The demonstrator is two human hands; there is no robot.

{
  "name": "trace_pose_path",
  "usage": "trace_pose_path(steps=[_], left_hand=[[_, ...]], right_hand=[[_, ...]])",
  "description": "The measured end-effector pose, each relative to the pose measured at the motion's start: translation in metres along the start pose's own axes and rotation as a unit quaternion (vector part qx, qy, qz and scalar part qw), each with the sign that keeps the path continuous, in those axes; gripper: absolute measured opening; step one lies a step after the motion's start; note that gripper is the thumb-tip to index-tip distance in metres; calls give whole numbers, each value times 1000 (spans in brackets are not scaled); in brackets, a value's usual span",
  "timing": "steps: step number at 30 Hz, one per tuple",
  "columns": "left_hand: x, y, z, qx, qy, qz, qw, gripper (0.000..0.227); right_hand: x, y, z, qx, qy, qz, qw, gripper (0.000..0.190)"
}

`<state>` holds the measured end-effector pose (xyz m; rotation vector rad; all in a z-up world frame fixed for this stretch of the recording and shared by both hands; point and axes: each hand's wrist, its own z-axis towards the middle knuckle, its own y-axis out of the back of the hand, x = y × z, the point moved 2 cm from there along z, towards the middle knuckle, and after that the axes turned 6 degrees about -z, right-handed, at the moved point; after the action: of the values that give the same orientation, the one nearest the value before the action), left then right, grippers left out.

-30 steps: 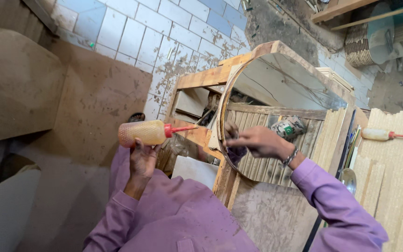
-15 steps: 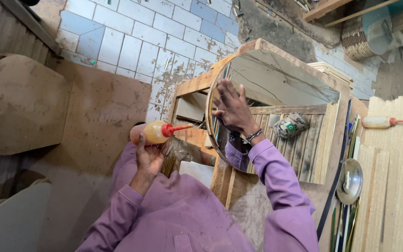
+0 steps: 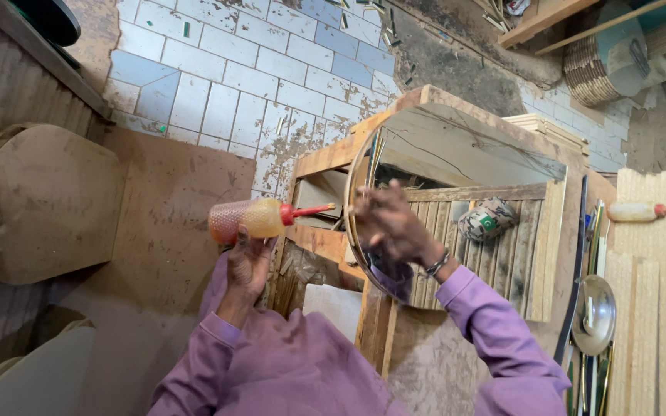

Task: The person applies glue from a bottle along the edges of a round mirror and a wooden frame, then presses the mirror into place. The person repeats this process multiple times, handling the mirror and glue bottle.

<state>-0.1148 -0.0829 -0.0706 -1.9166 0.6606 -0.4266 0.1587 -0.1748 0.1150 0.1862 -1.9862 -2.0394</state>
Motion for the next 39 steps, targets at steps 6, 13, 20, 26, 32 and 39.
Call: trace_pose_path(steps=[6, 13, 20, 26, 32, 39], left_hand=[[-10, -75, 30, 119, -86, 108, 983, 77], [8, -144, 78, 186, -149, 241, 941, 94], [29, -149, 119, 284, -144, 277, 907, 92], [38, -132, 127, 244, -71, 228, 940, 87], [32, -122, 120, 208, -16, 212, 955, 85], [39, -111, 118, 169, 64, 116, 977, 81]], right_hand=[[-75, 8, 52, 26, -164, -99, 981, 87], [-95, 35, 31, 239, -8, -376, 895, 78], [-105, 99, 46, 151, -276, -87, 945, 68], [-128, 85, 99, 325, -416, 47, 848, 88], [-119, 82, 122, 412, -377, 25, 829, 94], [-104, 79, 136, 488, -321, 20, 811, 95]])
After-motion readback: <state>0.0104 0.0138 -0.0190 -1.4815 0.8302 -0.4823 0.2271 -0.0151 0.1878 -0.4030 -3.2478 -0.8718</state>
